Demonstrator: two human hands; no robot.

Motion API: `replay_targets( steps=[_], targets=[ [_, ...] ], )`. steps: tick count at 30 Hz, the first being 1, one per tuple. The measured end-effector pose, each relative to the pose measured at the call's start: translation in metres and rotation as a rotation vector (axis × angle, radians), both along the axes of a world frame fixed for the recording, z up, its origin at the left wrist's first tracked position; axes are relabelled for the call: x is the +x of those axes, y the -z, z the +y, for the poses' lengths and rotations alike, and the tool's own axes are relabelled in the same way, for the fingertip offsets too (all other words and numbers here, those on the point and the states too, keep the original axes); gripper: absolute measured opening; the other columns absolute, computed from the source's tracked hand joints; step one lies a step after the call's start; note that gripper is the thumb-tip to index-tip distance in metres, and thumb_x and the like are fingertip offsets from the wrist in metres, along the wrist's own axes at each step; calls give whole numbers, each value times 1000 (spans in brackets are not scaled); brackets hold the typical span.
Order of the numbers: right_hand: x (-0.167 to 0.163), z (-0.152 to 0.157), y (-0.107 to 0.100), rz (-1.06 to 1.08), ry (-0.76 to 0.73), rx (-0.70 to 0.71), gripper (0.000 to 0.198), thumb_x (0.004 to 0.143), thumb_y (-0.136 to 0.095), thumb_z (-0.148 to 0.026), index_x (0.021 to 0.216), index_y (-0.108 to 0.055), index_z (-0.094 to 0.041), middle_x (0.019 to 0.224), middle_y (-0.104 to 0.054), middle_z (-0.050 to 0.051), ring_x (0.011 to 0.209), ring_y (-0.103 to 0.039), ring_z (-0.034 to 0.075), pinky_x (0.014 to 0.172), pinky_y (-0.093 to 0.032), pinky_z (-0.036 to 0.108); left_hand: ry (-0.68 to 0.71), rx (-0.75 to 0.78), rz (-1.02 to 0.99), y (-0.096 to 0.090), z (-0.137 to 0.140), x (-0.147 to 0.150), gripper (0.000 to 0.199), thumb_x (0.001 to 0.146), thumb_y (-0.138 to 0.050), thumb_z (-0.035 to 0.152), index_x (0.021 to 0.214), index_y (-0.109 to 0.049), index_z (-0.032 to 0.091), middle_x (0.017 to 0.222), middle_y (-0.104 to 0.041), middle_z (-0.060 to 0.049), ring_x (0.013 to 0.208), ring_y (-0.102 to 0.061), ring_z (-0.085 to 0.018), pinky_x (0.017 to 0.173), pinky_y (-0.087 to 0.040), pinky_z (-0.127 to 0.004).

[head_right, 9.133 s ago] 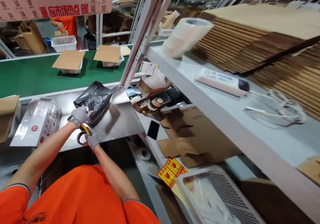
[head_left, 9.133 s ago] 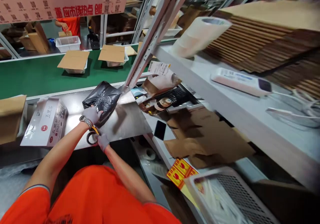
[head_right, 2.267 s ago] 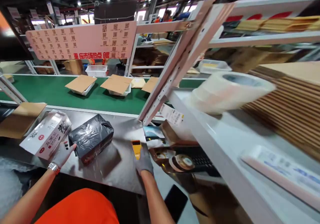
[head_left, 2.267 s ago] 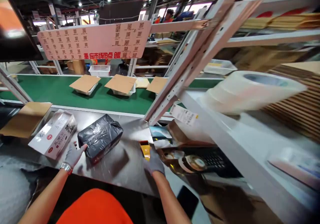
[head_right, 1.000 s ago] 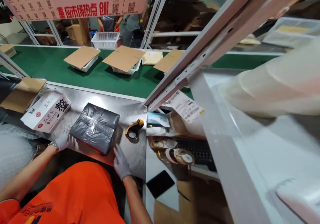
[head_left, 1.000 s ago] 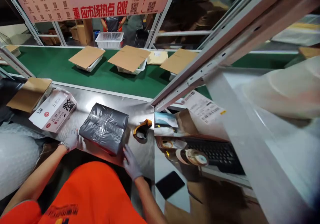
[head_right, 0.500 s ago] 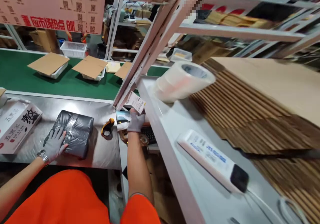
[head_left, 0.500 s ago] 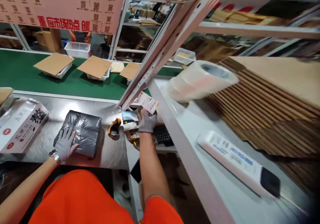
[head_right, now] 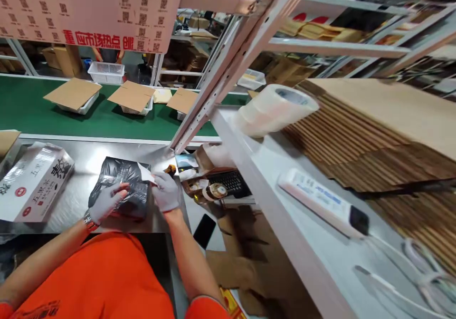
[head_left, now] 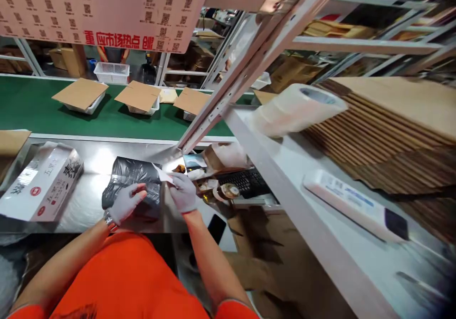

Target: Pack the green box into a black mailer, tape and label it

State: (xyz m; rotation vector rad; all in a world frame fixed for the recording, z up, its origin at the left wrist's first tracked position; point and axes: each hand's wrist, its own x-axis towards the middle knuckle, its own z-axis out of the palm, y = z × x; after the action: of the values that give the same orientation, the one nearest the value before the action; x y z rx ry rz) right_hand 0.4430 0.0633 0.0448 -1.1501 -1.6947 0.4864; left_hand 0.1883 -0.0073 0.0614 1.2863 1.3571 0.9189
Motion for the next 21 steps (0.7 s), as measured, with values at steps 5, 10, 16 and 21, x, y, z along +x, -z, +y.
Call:
replay_targets(
  steps=[5, 10, 16, 21],
  targets=[
    [-59, -60, 10, -262, 21, 134, 42, 81, -62, -13, 112, -88, -27, 113, -84, 8, 102, -76, 27, 90, -61, 41, 8, -195, -324, -5, 11, -1, 37, 82, -79, 56, 95, -74, 21, 97, -78, -9, 90, -74, -23, 88, -63, -40],
    [-96, -104, 10, 78, -79, -183, 36, 89, -65, -20, 117, -86, -26, 121, -82, 8, 114, -75, 27, 101, -61, 41, 105, -231, -338, 6, 2, -29, 43, 73, -83, 58, 70, -60, 22, 71, -62, -1, 68, -55, -16, 69, -50, -32],
    [-139, -154, 25, 629, 60, -579, 31, 94, -74, -50, 101, -87, -22, 114, -84, 9, 110, -76, 27, 100, -60, 39, 383, -123, -15, 4, -11, -63, 25, 79, -70, 42, 70, -63, 20, 72, -62, 0, 72, -56, -16, 71, -42, -30],
    [-155, -156, 46, 864, 148, -673, 32, 83, -79, -55, 87, -81, -24, 90, -83, 7, 82, -76, 24, 76, -64, 38, 551, -154, 103, -12, 4, -100, 19, 76, -68, 38, 70, -63, 20, 69, -63, 0, 68, -56, -16, 65, -40, -28]
  ],
)
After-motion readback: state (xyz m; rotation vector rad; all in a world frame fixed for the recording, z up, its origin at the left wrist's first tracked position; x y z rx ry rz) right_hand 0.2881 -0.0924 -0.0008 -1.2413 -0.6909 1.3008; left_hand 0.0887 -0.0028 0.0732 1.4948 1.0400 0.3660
